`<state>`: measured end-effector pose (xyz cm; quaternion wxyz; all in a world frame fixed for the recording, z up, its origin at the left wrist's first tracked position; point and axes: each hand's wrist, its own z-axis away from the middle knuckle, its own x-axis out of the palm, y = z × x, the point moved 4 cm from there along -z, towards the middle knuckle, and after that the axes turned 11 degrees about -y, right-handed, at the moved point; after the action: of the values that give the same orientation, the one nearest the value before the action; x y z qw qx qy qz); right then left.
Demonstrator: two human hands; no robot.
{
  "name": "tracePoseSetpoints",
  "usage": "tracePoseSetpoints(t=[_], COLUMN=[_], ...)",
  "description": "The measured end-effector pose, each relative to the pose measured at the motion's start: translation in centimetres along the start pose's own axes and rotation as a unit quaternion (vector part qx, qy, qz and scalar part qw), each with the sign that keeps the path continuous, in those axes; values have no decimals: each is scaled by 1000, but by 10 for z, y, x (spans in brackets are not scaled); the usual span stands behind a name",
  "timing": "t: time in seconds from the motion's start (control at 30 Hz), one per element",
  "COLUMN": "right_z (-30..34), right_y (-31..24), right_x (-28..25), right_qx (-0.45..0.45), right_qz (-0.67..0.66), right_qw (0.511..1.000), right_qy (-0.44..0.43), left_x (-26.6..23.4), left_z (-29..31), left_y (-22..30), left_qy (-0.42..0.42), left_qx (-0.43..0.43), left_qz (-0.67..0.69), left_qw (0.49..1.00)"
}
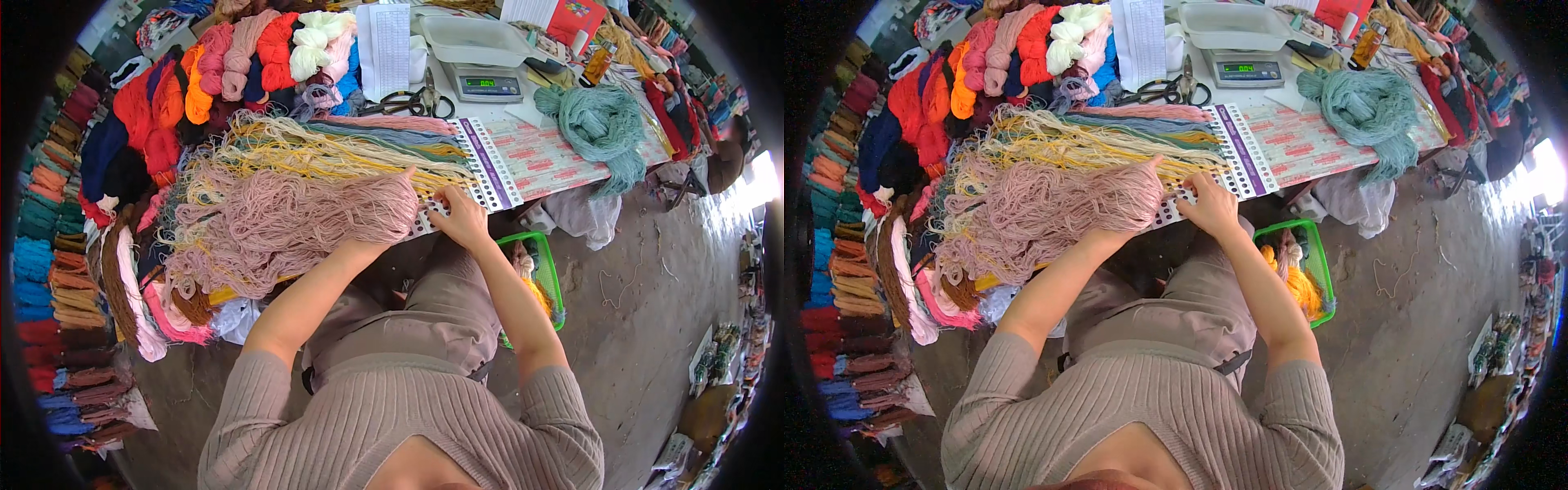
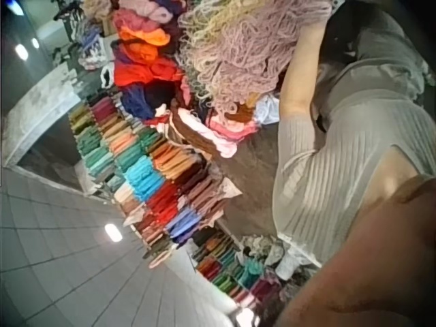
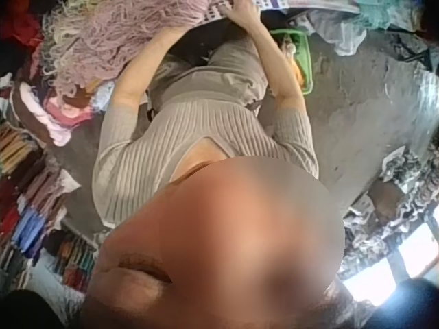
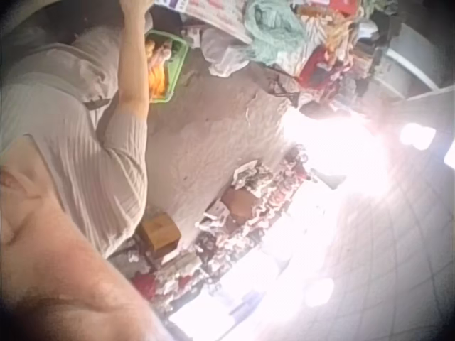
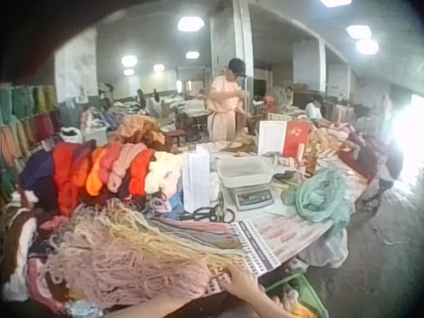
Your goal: Organizing and threading bundles of colored embroidery thread through a sorting card.
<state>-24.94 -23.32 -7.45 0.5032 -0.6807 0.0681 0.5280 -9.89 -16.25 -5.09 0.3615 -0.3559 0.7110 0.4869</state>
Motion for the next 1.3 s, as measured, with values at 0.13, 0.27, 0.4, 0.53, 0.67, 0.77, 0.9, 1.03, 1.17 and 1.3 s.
tracePoseSetpoints(t=[0.13, 0.27, 0.4, 0.53, 0.67, 0.77, 0.9, 1.03, 1.17, 1.3], right_z=[-7, -3, -1, 4, 10, 23, 31, 27, 35, 44], right_y=[-1, 5, 1, -7, -15, -21, -79, -94, -101, -108], right_x=[0, -1, 1, 5, 8, -4, -9, 5, -8, -13], right_qx=[12, 22, -12, -51, -116, -125, -203, -141, -119, -117], right_qz=[-37, -32, 0, 15, 49, 15, -213, -405, -505, -603], right_qw=[999, 999, 1000, 998, 991, 988, 949, 903, 855, 789], right_qy=[-25, -29, 2, 21, 54, 88, 116, 22, -12, -23], left_x=[18, -20, -118, -219, -289, -247, -130, -49, -51, -59], left_z=[-16, -23, -4, 32, 57, 36, 32, 21, 20, 24], left_y=[-5, 3, -53, -109, -152, -47, -2, 38, 30, 31], left_qy=[-46, 8, 45, -21, 166, 94, 6, -52, -32, -44], left_qx=[-66, -41, -198, -242, -387, -189, -167, -142, -140, -95], left_qz=[-99, -138, -186, -416, -234, -330, 378, 776, 827, 860], left_qw=[992, 990, 961, 876, 876, 920, 911, 612, 543, 500])
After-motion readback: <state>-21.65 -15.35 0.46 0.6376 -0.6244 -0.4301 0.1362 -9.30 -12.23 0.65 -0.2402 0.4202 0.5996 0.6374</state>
